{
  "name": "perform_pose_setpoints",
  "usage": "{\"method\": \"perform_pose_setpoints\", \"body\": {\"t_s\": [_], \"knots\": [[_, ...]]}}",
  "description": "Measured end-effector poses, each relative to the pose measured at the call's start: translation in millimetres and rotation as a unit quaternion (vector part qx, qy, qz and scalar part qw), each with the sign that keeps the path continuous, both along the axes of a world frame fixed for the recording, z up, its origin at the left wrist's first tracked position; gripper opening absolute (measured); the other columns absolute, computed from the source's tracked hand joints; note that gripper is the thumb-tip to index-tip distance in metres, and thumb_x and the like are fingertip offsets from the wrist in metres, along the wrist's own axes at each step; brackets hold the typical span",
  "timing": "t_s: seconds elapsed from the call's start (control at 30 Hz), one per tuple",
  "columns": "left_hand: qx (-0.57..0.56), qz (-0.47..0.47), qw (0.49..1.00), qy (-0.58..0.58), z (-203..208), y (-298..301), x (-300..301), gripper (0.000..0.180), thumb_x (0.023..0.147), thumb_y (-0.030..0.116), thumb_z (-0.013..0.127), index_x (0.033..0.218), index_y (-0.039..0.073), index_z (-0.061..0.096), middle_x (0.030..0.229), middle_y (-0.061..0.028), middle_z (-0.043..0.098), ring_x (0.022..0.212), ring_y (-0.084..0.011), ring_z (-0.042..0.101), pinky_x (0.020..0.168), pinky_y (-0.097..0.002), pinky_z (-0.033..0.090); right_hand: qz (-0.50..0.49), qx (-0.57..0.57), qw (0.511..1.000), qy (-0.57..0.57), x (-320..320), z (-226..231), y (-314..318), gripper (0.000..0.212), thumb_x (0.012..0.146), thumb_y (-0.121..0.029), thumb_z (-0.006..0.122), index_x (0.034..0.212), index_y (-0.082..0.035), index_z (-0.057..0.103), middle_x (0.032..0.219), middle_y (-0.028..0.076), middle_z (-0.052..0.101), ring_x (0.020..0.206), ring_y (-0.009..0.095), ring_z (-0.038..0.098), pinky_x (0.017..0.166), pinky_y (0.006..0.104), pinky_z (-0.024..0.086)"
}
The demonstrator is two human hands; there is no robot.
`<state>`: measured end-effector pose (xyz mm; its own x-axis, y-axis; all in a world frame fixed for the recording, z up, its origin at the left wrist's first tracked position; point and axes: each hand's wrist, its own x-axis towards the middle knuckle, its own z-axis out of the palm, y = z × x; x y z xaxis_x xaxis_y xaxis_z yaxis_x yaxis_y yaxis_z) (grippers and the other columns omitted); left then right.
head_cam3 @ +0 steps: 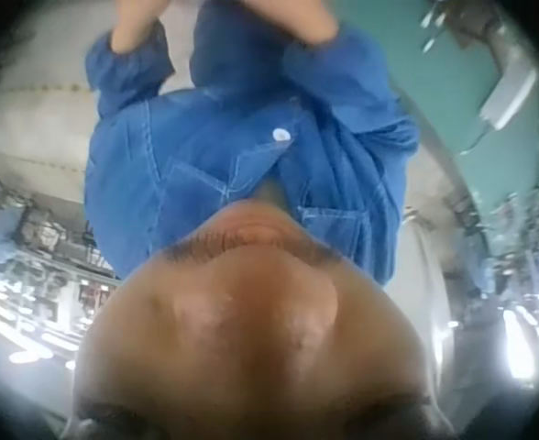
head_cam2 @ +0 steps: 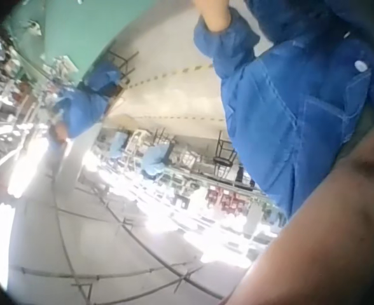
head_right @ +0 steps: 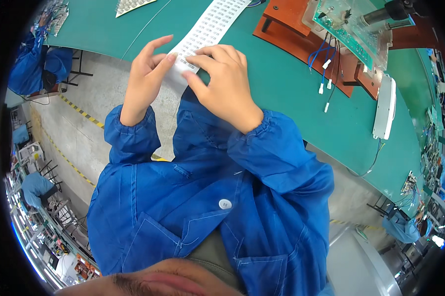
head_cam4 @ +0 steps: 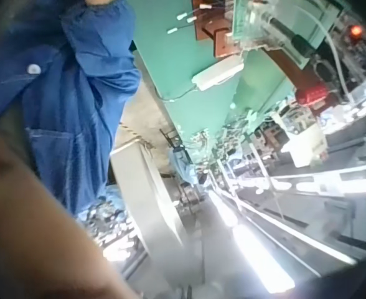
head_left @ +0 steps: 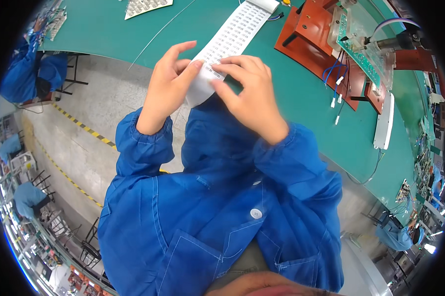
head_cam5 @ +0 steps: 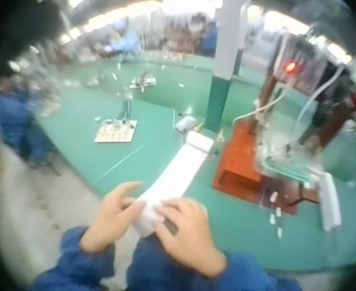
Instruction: Assembling and testing electronic circuit boards by placing them into a testing jig and connecting specific wires.
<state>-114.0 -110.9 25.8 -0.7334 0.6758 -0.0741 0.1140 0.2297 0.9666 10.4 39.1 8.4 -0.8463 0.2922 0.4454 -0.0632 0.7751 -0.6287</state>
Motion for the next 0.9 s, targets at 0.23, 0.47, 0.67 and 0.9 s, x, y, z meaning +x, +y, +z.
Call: {"method": "perform_pose_setpoints", "body": {"t_s": [0.23,0.47,0.67,0.9], "knots": [[0.054,0.001,0.998,-0.045,-5.0,6.3,-4.6,0.042,0.098,0.009,0.062,0.137,-0.004,0.052,0.091,-0.0091,0.074,0.083,-0.0078,0.063,0.073,-0.0228,0.049,-0.008,-0.032,0.997,0.065,-22.8,-9.3,2.7,0.019,0.079,-0.015,0.08,0.096,-0.01,0.078,0.094,0.005,0.068,0.092,0.027,0.061,0.079,0.0385,0.046],[0.034,0.041,0.999,-0.012,-5.9,4.9,-5.6,0.041,0.097,0.005,0.061,0.136,-0.004,0.052,0.095,-0.0124,0.074,0.085,-0.0101,0.065,0.075,-0.0236,0.05,-0.013,0.074,0.986,0.148,-26.0,-8.0,-2.6,0.01,0.074,-0.01,0.078,0.082,-0.011,0.072,0.085,0.003,0.064,0.084,0.024,0.061,0.074,0.0389,0.045],[0.04,0.031,0.999,-0.012,-8.0,4.7,-3.0,0.042,0.096,0.004,0.06,0.137,-0.006,0.051,0.095,-0.0124,0.073,0.086,-0.0107,0.065,0.076,-0.0234,0.049,-0.001,0.024,0.992,0.123,-24.5,-9.0,-3.7,0.009,0.078,-0.011,0.075,0.086,-0.008,0.072,0.086,0.004,0.063,0.085,0.025,0.061,0.073,0.0383,0.045],[0.02,0.042,0.999,0.029,-11.6,5.0,-0.5,0.041,0.096,0.005,0.06,0.135,-0.005,0.052,0.093,-0.0109,0.073,0.085,-0.0089,0.064,0.074,-0.0239,0.048,0.004,0.154,0.977,0.147,-16.2,-8.4,-1.8,0.008,0.077,-0.011,0.074,0.079,-0.009,0.067,0.085,0.003,0.062,0.083,0.023,0.06,0.071,0.0377,0.044]]}}
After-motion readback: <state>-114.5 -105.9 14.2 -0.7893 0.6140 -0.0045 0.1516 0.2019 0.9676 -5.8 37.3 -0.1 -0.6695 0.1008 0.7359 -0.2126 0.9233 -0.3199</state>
